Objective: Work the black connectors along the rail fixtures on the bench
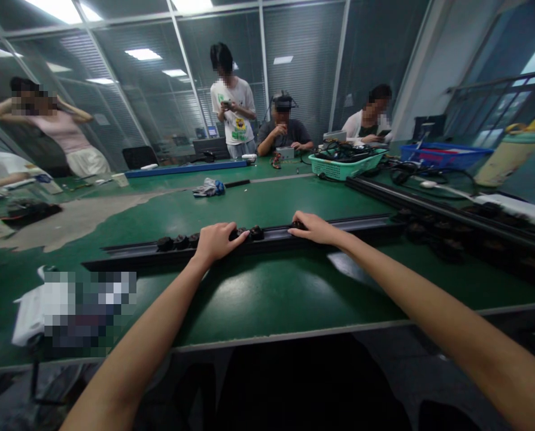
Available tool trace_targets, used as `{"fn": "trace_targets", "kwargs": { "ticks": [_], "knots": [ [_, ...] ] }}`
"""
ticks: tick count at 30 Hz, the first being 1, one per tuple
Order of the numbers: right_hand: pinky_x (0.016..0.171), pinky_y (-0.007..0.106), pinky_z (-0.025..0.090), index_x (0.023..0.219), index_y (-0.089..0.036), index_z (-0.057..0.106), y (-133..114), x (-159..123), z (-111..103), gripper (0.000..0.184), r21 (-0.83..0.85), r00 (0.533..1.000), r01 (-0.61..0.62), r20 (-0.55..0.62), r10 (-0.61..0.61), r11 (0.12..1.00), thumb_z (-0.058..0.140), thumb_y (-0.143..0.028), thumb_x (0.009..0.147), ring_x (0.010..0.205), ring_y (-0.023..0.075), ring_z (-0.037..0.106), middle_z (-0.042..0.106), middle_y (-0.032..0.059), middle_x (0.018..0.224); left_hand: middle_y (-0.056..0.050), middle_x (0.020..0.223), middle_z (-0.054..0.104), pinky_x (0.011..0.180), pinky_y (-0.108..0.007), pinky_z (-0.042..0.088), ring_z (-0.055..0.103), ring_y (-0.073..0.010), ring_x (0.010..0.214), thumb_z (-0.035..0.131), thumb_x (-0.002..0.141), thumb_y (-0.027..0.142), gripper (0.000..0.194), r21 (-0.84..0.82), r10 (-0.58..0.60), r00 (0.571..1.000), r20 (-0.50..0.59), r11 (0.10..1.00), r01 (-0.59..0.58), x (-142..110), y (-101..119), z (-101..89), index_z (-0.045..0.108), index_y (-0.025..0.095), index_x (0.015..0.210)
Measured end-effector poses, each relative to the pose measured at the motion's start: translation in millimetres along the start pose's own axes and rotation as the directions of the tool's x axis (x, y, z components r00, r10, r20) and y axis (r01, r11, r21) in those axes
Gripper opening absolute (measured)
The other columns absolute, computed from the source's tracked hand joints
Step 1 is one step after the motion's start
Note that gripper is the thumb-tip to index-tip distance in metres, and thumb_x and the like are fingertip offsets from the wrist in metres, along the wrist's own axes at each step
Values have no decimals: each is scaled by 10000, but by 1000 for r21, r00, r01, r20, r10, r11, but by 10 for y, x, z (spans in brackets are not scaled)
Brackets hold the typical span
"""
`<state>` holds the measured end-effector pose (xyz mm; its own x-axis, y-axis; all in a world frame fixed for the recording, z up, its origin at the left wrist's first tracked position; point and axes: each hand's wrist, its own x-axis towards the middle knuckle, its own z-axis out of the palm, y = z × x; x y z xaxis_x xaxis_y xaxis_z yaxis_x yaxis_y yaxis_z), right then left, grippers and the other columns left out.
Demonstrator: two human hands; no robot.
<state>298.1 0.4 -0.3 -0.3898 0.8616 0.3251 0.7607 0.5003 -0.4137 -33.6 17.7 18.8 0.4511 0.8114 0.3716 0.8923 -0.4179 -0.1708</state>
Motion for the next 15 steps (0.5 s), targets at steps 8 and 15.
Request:
{"fn": "trace_targets", "kwargs": {
  "ticks": [8, 15],
  "knots": [
    [722, 311, 367, 1074, -232, 631, -53, -183, 126, 317, 0, 983, -67, -174, 66, 998, 584, -528, 974, 906, 232, 611, 704, 85, 1076, -114, 970, 772, 643, -320, 340, 701, -285, 882, 303, 994, 744, 667, -17, -15, 1000, 15, 1000, 15, 7, 13, -1, 708, 217, 940],
    [871, 379, 373, 1034, -200, 651, -50, -167, 154, 303, -135, 973, -21, -229, -10, 991, 541, -480, 998, 990, 279, 587, 708, 125, 1059, -109, 962, 772, 631, -317, 317, 700, -276, 880, 285, 992, 758, 684, -13, -18, 1000, 8, 1000, 18, 2, 18, 6, 701, 218, 933]
  ]
}}
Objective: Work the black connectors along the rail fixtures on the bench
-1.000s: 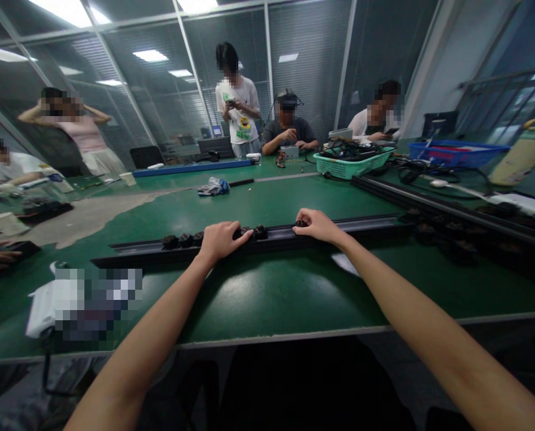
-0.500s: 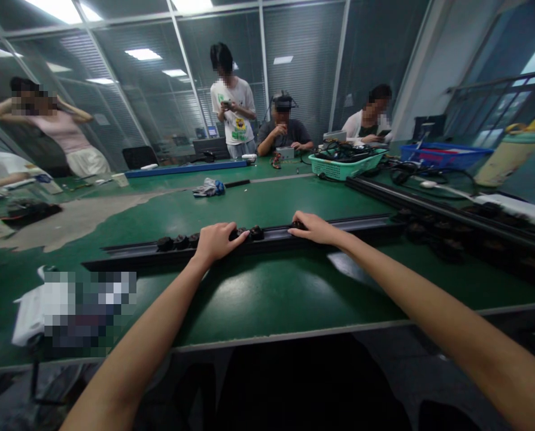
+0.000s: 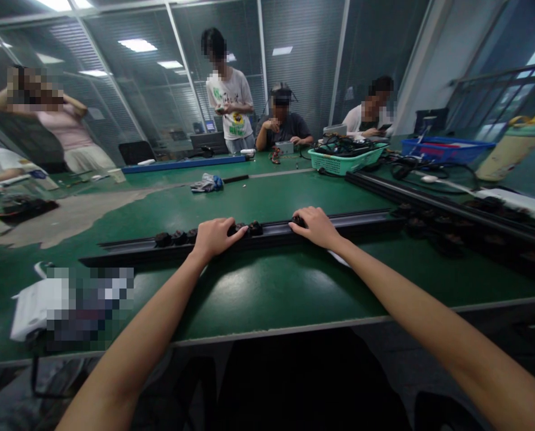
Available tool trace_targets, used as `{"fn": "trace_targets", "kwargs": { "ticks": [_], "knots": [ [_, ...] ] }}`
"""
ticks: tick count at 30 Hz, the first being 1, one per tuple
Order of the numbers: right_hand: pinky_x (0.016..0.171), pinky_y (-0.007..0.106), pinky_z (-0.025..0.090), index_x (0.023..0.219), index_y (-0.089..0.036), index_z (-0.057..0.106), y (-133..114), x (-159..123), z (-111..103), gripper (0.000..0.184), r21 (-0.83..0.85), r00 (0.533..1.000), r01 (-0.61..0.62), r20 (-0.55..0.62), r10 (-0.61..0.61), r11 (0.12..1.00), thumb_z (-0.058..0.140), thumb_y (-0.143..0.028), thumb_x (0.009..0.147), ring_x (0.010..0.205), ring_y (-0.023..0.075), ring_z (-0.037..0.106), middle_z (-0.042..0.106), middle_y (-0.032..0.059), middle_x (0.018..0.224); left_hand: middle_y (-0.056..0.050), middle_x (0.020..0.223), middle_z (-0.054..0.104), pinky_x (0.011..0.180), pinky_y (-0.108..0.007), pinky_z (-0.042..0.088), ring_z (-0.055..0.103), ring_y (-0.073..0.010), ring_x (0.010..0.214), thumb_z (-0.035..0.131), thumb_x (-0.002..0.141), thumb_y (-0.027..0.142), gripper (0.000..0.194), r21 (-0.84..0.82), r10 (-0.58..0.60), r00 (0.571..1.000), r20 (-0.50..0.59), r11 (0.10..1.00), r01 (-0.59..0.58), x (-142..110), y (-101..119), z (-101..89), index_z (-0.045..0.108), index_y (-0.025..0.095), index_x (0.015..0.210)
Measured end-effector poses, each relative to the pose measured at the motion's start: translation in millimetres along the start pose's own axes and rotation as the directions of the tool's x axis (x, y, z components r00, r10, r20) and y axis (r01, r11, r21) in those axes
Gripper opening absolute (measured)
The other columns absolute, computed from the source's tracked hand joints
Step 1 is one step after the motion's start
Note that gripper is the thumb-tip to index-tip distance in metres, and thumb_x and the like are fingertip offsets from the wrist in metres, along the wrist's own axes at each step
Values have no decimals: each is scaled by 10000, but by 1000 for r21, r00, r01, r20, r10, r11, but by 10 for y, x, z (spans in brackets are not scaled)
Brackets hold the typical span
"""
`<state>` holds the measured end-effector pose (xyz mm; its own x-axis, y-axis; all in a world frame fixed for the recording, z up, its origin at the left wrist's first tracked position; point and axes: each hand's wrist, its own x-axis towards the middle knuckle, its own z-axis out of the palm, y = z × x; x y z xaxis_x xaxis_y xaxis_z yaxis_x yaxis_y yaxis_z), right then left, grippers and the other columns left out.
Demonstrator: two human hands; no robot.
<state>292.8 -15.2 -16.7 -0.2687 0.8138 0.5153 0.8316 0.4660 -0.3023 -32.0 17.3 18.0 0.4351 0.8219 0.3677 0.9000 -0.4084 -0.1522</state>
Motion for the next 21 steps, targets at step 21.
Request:
{"fn": "trace_targets", "kwargs": {
  "ticks": [21],
  "knots": [
    [789, 355, 379, 939, -217, 619, 29, 19, 3, 223, 111, 992, -119, -29, 123, 987, 599, -436, 899, 880, 252, 582, 683, 88, 938, -109, 953, 768, 629, -320, 326, 699, -283, 868, 281, 990, 769, 702, 8, -4, 1000, -5, 1000, 4, -6, 4, 4, 710, 217, 940]
  ]
}}
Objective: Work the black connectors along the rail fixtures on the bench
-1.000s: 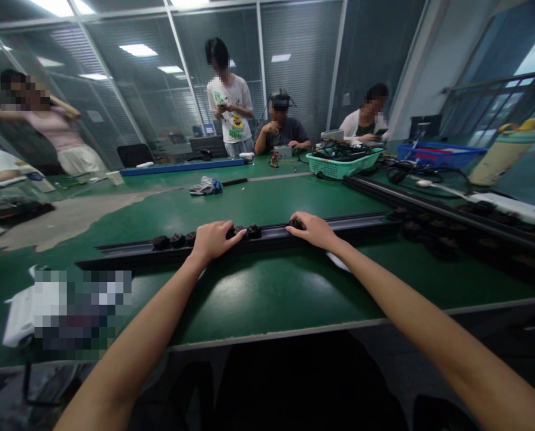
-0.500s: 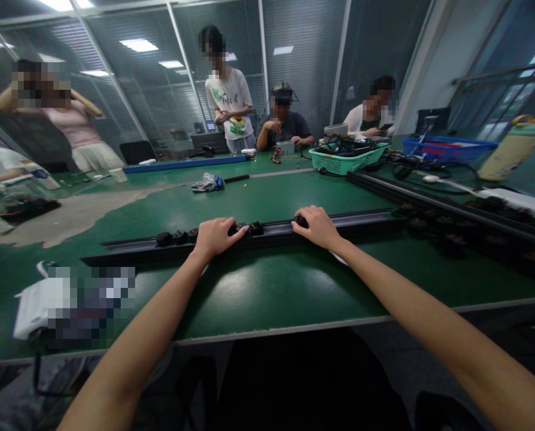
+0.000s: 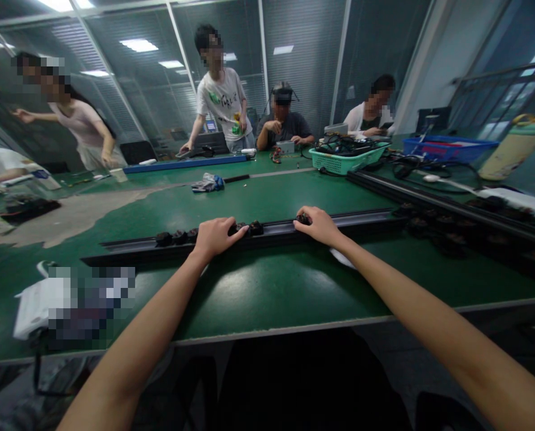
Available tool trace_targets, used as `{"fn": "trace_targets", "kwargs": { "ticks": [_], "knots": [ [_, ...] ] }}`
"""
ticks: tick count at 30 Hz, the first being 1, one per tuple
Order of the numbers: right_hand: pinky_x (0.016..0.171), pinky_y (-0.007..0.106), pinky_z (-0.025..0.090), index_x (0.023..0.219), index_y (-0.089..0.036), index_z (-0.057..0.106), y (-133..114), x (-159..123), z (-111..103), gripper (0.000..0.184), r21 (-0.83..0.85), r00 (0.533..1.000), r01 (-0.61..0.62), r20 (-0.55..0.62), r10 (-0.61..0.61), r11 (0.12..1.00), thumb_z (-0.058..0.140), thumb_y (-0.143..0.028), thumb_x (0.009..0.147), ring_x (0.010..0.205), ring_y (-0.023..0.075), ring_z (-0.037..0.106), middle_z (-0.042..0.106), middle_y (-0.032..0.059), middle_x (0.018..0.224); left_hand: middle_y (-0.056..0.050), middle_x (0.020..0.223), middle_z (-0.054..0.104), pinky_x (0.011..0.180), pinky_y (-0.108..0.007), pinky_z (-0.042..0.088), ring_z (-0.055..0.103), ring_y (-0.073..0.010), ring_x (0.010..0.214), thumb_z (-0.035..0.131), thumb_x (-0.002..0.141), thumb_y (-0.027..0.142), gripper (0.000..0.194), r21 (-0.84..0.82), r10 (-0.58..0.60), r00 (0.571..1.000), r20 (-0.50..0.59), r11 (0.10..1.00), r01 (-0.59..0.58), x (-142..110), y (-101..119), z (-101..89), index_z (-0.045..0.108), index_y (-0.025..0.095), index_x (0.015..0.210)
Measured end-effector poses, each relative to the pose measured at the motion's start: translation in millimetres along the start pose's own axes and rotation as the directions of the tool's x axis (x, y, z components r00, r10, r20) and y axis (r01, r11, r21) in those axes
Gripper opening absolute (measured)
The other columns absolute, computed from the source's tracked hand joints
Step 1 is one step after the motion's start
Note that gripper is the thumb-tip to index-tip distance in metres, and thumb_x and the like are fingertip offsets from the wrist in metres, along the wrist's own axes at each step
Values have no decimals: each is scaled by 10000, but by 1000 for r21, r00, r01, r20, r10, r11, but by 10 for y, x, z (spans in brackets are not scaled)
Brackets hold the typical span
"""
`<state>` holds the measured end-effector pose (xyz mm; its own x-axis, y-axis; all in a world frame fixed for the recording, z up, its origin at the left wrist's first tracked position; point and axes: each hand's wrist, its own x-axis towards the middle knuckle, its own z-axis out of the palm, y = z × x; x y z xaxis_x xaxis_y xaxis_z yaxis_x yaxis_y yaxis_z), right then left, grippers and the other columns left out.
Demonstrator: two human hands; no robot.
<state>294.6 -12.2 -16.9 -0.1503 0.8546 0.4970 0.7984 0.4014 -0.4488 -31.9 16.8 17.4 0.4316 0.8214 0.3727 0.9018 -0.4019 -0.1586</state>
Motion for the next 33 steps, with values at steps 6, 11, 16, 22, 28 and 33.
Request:
{"fn": "trace_targets", "kwargs": {
  "ticks": [6, 11, 16, 22, 28, 33],
  "knots": [
    [825, 370, 386, 938, -218, 617, -1, -9, -11, 201, -28, 999, 33, -2, -33, 999, 600, -415, 898, 891, 259, 588, 686, 93, 940, -108, 966, 771, 629, -319, 316, 699, -281, 878, 284, 989, 767, 697, -11, -5, 1000, 8, 1000, 5, 2, 3, -4, 712, 218, 945],
    [856, 381, 405, 927, -222, 606, 3, -14, 3, 172, -84, 999, 34, -24, -37, 996, 597, -392, 902, 942, 277, 591, 694, 110, 972, -119, 974, 772, 642, -318, 315, 695, -280, 887, 299, 985, 768, 699, -38, -7, 1000, 5, 999, 7, 4, -5, 11, 715, 209, 937],
    [839, 373, 422, 915, -222, 600, 36, 2, -1, 159, -80, 999, 38, -6, -38, 996, 598, -380, 896, 926, 272, 592, 691, 100, 950, -113, 978, 774, 637, -315, 310, 699, -276, 885, 298, 993, 755, 690, -16, -6, 1000, 12, 1000, 6, 4, 3, -1, 713, 207, 933],
    [853, 381, 428, 959, -218, 629, 106, 32, -38, 200, -49, 996, 72, 52, -70, 996, 597, -411, 919, 942, 275, 602, 697, 103, 974, -100, 973, 778, 602, -317, 279, 711, -277, 889, 292, 998, 756, 686, 10, 1, 1000, 1, 1000, -1, 1, 12, -6, 700, 211, 923],
    [845, 363, 415, 1003, -200, 656, 138, 50, -134, 264, 9, 985, 107, 133, -107, 994, 619, -452, 935, 909, 253, 601, 694, 98, 968, -100, 973, 775, 602, -316, 282, 708, -275, 883, 293, 999, 753, 684, 8, 0, 1000, 2, 1000, 0, 3, 9, 0, 704, 211, 928],
    [768, 336, 377, 996, -207, 664, 111, 21, -171, 283, 38, 989, 50, 137, -55, 998, 645, -480, 929, 852, 230, 586, 681, 72, 934, -105, 955, 770, 612, -311, 287, 699, -272, 868, 296, 999, 750, 684, 3, -1, 1000, 11, 1000, 1, 1, 12, -13, 703, 206, 922]
  ]
}}
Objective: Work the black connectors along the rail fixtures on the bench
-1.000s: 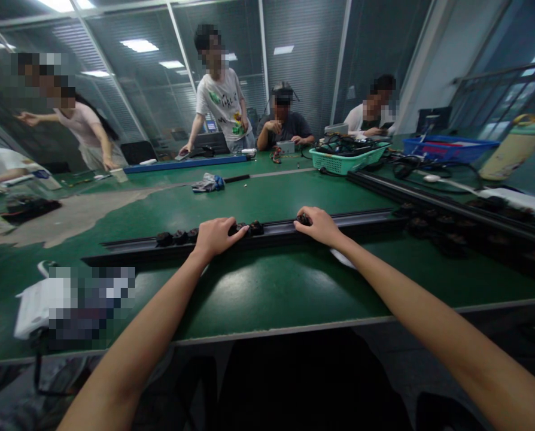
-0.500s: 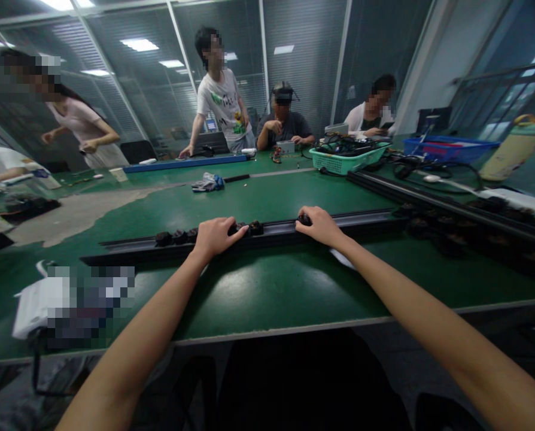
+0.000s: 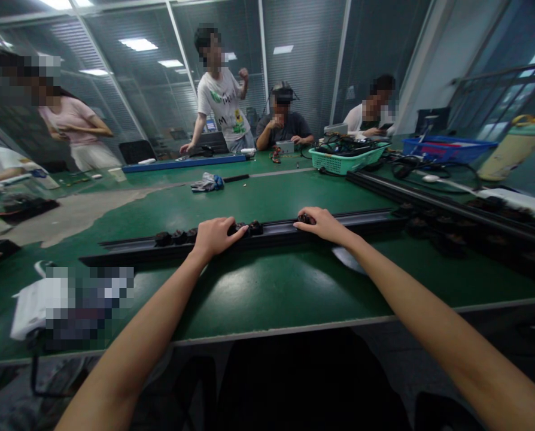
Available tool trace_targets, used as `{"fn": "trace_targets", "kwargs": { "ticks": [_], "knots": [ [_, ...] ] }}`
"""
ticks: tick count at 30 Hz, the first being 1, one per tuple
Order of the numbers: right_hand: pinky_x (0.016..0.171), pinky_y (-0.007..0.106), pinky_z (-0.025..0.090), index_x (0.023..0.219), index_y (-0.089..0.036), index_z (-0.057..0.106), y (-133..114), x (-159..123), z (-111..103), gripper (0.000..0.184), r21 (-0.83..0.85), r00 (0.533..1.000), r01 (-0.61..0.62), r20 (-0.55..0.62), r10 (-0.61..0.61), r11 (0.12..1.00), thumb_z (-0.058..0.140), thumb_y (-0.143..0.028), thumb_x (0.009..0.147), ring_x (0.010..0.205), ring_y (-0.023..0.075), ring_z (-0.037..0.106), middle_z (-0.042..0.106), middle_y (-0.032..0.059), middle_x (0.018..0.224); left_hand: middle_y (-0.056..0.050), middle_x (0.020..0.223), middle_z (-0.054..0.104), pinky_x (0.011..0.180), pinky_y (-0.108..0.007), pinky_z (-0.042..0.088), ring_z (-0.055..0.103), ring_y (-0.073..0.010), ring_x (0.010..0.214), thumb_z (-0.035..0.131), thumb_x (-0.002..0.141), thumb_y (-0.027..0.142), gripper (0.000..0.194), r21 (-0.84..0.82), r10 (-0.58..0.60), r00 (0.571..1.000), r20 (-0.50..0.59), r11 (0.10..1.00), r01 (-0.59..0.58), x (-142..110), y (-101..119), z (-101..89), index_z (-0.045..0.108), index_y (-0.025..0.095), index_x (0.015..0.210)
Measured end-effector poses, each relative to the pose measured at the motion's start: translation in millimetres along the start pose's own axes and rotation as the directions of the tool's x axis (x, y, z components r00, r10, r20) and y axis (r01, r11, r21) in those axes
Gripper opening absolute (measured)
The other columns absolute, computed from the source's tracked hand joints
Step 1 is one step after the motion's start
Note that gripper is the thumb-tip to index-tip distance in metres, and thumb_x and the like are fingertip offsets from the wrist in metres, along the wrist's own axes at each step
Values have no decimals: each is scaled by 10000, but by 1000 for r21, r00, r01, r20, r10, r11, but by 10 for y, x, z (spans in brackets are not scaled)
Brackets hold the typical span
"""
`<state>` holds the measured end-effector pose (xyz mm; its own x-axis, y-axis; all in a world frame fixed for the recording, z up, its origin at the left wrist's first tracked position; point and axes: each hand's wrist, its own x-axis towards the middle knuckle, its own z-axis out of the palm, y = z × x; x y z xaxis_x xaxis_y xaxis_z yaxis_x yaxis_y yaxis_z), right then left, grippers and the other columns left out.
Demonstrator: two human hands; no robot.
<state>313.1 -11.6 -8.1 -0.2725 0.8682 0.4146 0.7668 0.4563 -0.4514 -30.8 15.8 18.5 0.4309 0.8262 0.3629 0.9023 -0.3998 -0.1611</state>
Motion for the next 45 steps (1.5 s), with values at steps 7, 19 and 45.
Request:
{"fn": "trace_targets", "kwargs": {
  "ticks": [7, 19, 45],
  "knots": [
    [737, 326, 342, 1001, -196, 666, -17, -12, 22, 284, 7, 998, -54, -17, 55, 998, 652, -467, 915, 805, 213, 574, 652, 53, 879, -110, 974, 775, 622, -309, 293, 697, -272, 873, 305, 997, 746, 677, -10, -3, 1000, -1, 1000, 3, 2, 9, -2, 709, 207, 932],
    [829, 375, 415, 986, -213, 657, 1, 18, 51, 219, -51, 999, -40, -34, 38, 998, 607, -406, 896, 925, 261, 603, 703, 100, 1003, -109, 948, 767, 625, -322, 309, 699, -283, 866, 294, 991, 757, 691, 2, -3, 1000, -3, 1000, 3, 5, -7, 15, 715, 212, 937],
    [795, 354, 395, 887, -203, 632, 32, -6, 51, 182, 28, 988, -72, -131, 75, 997, 639, -377, 837, 858, 237, 549, 644, 73, 872, -109, 961, 770, 635, -325, 337, 702, -279, 874, 300, 995, 742, 673, -3, 2, 1000, 5, 1000, -2, 7, -6, 5, 715, 215, 944]
  ]
}}
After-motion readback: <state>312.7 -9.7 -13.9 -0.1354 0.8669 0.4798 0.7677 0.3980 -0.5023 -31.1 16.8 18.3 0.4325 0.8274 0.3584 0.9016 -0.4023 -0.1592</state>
